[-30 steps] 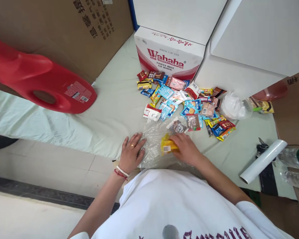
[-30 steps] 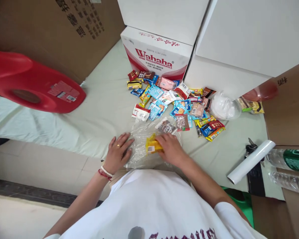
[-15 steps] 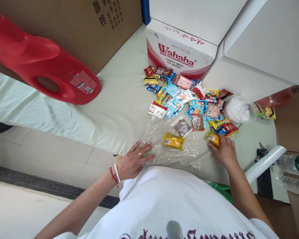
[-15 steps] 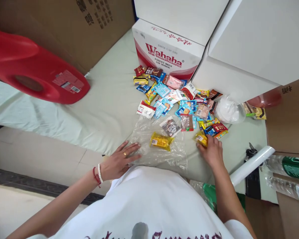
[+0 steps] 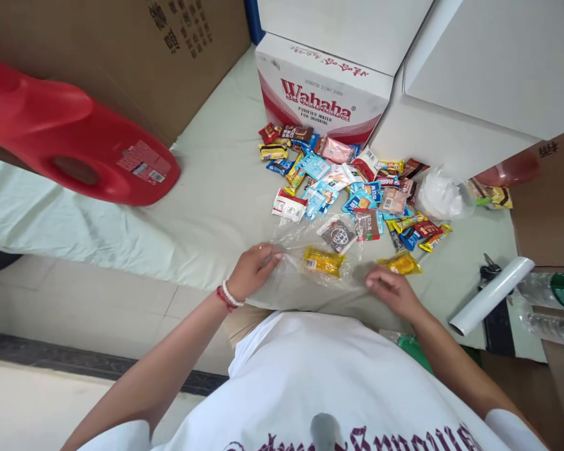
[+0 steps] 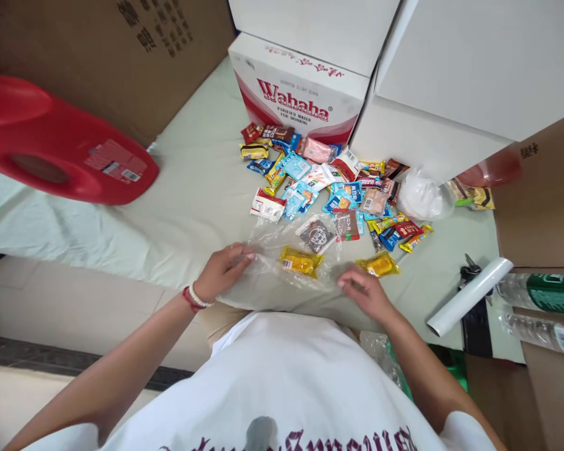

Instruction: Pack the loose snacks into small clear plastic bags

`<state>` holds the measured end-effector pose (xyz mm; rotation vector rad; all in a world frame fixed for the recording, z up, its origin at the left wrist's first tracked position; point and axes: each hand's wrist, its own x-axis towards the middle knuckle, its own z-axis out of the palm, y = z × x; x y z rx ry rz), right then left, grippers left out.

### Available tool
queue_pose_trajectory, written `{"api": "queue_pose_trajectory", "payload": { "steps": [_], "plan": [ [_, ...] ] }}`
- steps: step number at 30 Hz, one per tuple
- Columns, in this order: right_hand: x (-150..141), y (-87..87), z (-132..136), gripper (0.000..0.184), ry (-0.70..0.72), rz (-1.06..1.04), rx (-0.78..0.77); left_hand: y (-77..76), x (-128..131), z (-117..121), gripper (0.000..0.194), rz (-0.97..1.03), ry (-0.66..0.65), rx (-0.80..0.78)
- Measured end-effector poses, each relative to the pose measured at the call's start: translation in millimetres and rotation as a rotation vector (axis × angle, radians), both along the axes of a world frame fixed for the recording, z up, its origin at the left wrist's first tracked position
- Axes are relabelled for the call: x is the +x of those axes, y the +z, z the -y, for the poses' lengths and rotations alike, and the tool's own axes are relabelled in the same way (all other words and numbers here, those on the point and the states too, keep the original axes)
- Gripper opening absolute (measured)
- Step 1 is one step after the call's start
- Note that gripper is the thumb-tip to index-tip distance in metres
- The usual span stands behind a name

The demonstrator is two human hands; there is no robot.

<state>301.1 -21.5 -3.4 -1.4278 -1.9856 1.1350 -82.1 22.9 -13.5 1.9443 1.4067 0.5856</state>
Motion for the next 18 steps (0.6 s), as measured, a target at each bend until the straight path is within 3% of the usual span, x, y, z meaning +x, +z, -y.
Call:
{"api": "queue_pose_trajectory", "payload": {
  "steps": [3,5,7,10,13,14,15,17,18],
  "plan": [
    [2.0,0.8,-36.3,0.038,-0.269,0.215,-0.118,-5.6,15.6,-31.6,0.023,-0.173,0.118,0.034],
    [0.1,9.8,-55.7,0.030,-0.259,0.514,-0.095,-11.2,20.4,-45.3,0.026,-0.276,0.202,0.071],
    [-4.4,25.8,-70.6,0.031,-0.159,0.774,-0.021,-12.9,17.0,-48.4,0.037,-0.285,0.284,0.136],
    [-17.3,50.7,-91.3,0.042,-0.069,0.878,0.118,-3.2,3.6,-31.9,0.038,-0.245,0.460,0.346],
    [-41.5,56.1,-117.0,0.040,0.026,0.804,0.282,12.8,5.5,0.7,0.026,-0.258,0.620,0.594],
    [-52.2,52.0,-126.1,0.041,0.073,0.779,0.316,16.6,13.5,11.6,0.024,-0.253,0.564,0.620],
    [-63.5,45.7,-135.1,0.043,0.119,0.762,0.328,18.9,25.0,21.2,0.025,-0.242,0.422,0.606],
    [-86.2,30.2,-151.2,0.050,0.180,0.761,0.292,18.9,55.0,33.4,0.030,-0.257,0.082,0.441],
    [-96.2,23.0,-158.1,0.052,0.190,0.770,0.254,17.4,70.8,35.5,0.033,-0.301,-0.008,0.334]
  ]
}}
